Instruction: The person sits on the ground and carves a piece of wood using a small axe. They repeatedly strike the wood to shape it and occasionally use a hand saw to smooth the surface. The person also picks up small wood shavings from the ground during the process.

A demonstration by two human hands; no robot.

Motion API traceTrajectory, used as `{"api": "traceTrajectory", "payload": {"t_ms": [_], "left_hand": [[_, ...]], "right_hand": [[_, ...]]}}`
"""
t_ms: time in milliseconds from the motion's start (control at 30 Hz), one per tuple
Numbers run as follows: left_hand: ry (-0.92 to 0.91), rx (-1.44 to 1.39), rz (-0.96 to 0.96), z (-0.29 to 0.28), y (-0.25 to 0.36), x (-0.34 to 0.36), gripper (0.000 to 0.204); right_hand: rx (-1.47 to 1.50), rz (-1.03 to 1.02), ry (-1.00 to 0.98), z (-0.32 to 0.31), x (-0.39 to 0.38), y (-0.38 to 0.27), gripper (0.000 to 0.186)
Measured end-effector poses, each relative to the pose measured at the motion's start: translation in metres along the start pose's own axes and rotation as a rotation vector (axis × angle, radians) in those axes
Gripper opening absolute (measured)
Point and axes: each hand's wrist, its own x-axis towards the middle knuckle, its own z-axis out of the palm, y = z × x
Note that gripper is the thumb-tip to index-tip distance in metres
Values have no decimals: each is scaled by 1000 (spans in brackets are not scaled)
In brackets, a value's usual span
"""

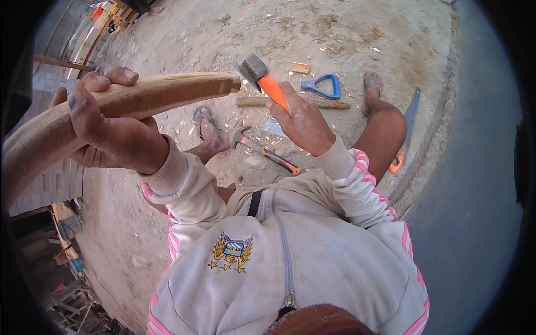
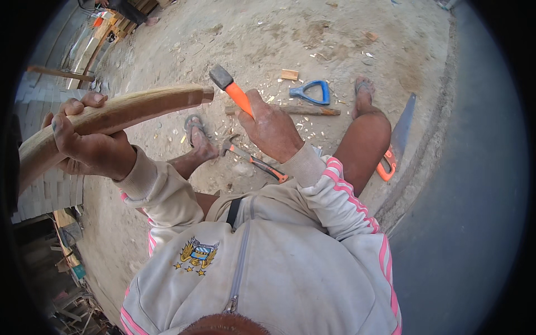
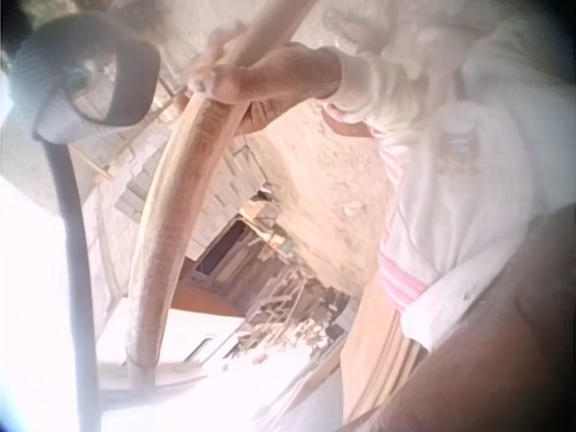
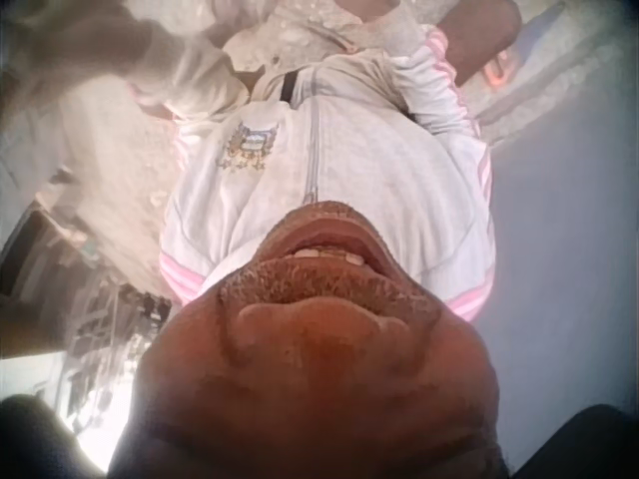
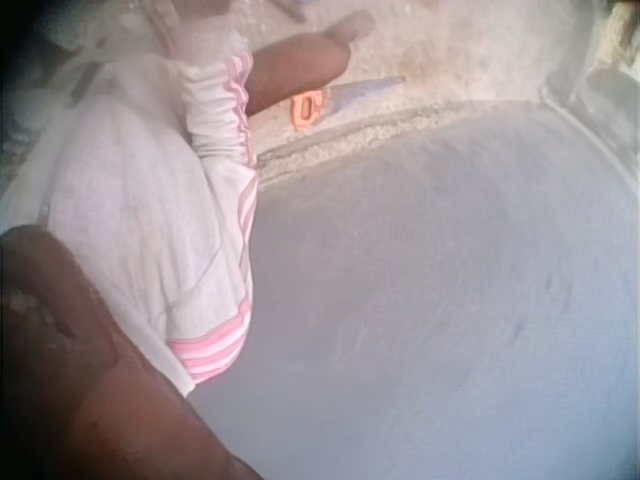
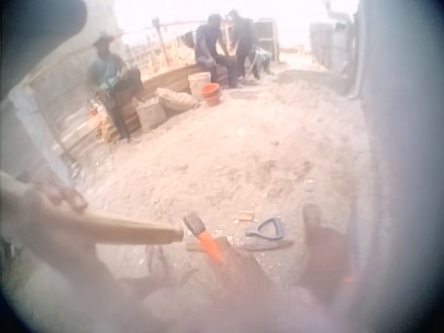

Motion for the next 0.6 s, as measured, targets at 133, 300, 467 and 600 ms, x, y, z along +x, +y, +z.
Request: {"api": "traceTrajectory", "payload": {"t_ms": [133,300,467,600], "left_hand": [[-89,145,41,-18,2,14,46],[-130,98,180,-17,-15,21,47],[-77,52,277,-47,-55,45,57],[-144,-171,17,-20,-26,31,52]], "right_hand": [[45,21,-32,7,0,22,34],[192,-109,-18,7,-3,-16,34],[209,-122,-42,21,-10,-23,33],[258,-31,-74,23,-13,-24,32]]}}
